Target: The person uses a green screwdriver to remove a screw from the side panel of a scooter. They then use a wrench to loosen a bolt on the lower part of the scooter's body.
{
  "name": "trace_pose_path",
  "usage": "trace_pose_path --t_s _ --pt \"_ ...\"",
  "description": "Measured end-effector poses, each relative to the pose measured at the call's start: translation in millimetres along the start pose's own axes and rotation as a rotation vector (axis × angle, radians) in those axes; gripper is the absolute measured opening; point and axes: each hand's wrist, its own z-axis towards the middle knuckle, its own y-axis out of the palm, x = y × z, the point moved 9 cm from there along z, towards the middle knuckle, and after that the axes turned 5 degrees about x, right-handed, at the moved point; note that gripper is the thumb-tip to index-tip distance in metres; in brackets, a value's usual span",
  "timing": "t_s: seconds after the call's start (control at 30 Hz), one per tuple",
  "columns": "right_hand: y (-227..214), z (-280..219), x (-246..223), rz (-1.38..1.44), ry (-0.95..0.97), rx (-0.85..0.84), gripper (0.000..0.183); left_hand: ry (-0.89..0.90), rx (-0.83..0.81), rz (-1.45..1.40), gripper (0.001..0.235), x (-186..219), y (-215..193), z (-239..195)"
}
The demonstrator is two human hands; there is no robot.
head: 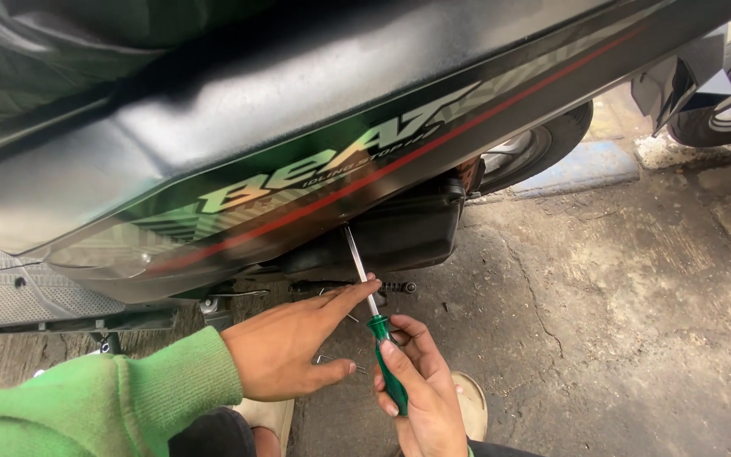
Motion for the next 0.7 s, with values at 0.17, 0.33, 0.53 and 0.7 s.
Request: trace_pose_path --t_s 0.17,0.33,0.53,0.7 --pt "0.5 -0.3 4.1 0.079 0.074 0.085 0.034 -0.02 0.002 -0.018 0.099 -4.1 -2.2 0.9" --pt "3.1 0.0 4.6 0.145 0.099 0.078 0.042 0.015 0.0 -0.022 0.097 -2.8 -3.4 2.2" --pt "-8.0 6.1 1.3 0.1 0.037 0.066 0.045 -0.077 -0.067 -0.018 0.099 0.9 -5.9 1.5" --pt "-12.6 8.5 6.4 0.116 0.021 0.051 0.04 -0.03 -0.004 -0.006 0.1 -3.0 -4.8 2.7"
